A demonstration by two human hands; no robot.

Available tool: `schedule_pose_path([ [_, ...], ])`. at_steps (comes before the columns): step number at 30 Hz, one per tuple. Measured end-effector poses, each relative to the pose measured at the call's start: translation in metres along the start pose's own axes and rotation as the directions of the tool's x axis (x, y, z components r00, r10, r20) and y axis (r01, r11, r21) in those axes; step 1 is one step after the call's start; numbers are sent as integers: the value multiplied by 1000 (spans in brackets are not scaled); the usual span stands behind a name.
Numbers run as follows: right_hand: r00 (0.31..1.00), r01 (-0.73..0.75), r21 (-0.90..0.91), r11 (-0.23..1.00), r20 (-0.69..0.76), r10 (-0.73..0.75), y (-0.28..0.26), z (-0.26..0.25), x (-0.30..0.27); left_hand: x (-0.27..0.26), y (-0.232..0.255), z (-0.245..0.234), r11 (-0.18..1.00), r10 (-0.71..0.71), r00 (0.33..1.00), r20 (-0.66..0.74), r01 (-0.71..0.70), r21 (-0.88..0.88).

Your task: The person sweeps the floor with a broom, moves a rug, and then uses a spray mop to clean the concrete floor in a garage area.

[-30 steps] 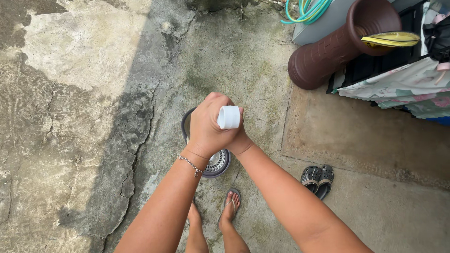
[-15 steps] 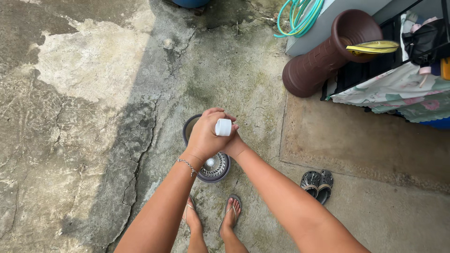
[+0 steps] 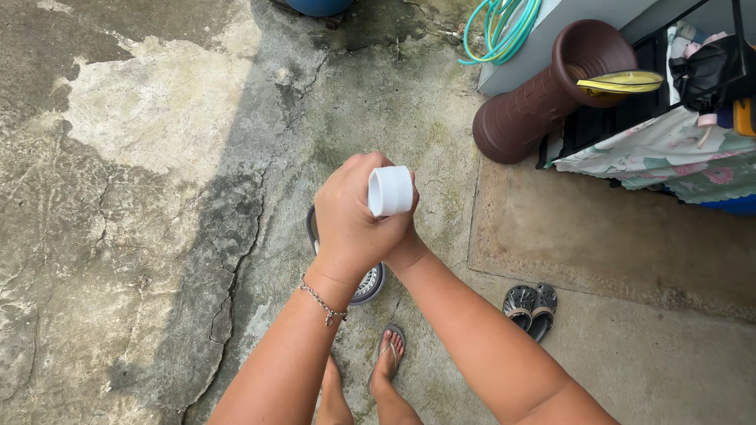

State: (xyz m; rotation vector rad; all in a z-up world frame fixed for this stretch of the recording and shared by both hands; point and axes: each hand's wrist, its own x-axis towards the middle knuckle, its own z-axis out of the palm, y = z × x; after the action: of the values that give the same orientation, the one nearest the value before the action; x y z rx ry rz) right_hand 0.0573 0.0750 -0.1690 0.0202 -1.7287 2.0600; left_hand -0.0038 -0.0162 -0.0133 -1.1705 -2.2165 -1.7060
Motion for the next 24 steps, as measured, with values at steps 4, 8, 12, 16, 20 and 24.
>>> schedule_pose_path([
  [4,998,46,-317,947,63,-27,31,-16,6,-10,-28,11,1000,-1,1000,-22,2,7],
  [8,973,-215,462,861,28,228,63,-17,-5,-23,-55,24,1000,-19,999,-42,19,-5],
  [12,964,-211,559,802,-17,266,100,-26,-14,-45,-85,40,999,-32,999,-25,33,10],
  [16,967,-239,428,872,21,255,157,-46,-35,-75,-116,58,997,-76,997,3,76,21],
  [20,995,-99,558,824,76,68,203,-55,-46,-97,-144,74,991,-131,990,42,130,25],
  [24,973,-208,425,881,2,229,187,-62,-34,-84,-159,75,977,-206,954,219,215,-14],
])
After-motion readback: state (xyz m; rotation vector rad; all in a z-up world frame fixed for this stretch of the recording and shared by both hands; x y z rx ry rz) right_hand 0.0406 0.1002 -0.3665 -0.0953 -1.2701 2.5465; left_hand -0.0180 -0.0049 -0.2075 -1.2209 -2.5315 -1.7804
